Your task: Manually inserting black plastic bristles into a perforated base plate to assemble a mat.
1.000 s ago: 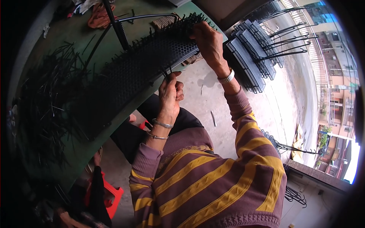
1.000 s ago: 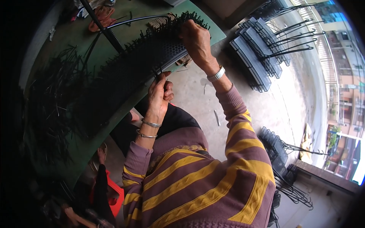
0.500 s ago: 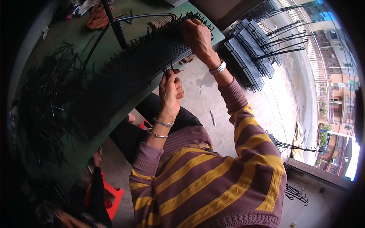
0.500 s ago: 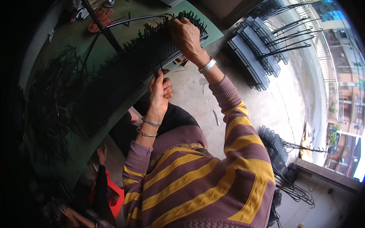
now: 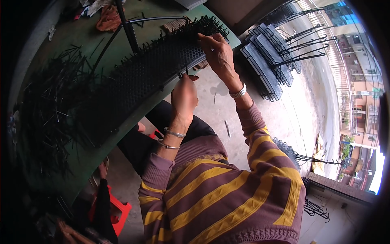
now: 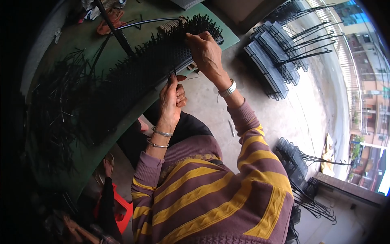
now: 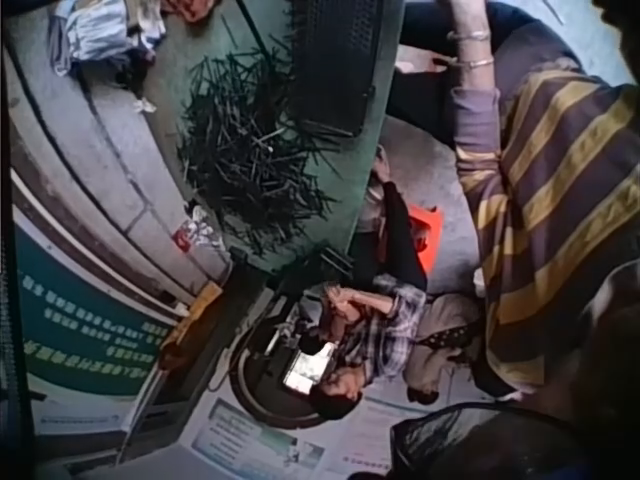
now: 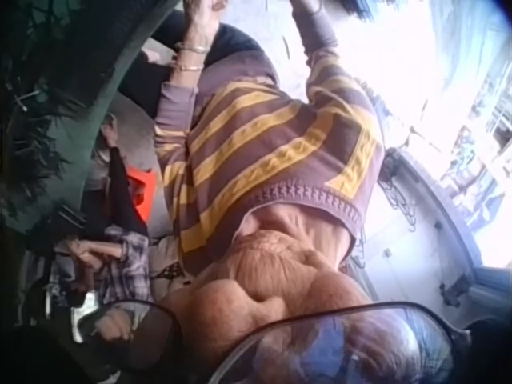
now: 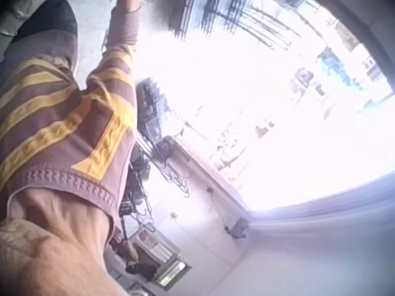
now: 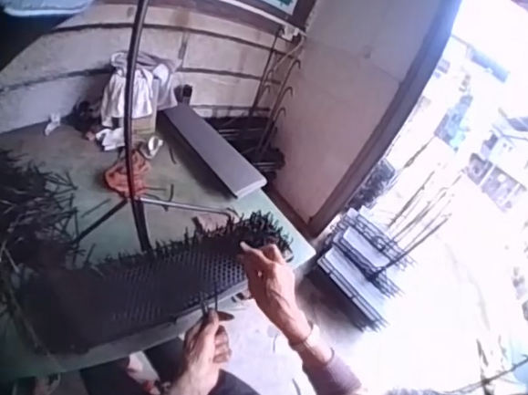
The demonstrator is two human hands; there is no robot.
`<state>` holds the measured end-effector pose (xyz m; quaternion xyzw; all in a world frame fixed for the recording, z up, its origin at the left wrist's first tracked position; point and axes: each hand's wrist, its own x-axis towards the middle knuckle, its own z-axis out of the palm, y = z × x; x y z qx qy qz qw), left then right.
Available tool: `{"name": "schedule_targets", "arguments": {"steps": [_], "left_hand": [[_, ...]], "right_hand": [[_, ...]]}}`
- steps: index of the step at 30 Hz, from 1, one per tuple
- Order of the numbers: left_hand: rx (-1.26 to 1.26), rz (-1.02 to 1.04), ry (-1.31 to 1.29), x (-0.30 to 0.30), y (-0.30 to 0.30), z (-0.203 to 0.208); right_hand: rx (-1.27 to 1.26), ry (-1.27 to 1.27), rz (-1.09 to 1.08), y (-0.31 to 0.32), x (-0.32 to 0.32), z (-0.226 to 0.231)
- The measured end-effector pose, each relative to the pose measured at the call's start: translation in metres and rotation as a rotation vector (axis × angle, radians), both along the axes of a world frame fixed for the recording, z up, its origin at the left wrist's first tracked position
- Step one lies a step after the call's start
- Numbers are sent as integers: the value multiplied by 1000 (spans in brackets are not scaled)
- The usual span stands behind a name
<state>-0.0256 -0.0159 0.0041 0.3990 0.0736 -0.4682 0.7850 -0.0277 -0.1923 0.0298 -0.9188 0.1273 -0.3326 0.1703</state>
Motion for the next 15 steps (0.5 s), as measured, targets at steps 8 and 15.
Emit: {"name": "schedule_targets", "arguments": {"steps": [8, 15], "left_hand": [[27, -52, -33, -2, 0, -4], [194, 131, 91, 8, -4, -21]], "right_hand": [[877, 379, 271, 15, -28, 27], [326, -168, 1, -17, -12, 16]]}}
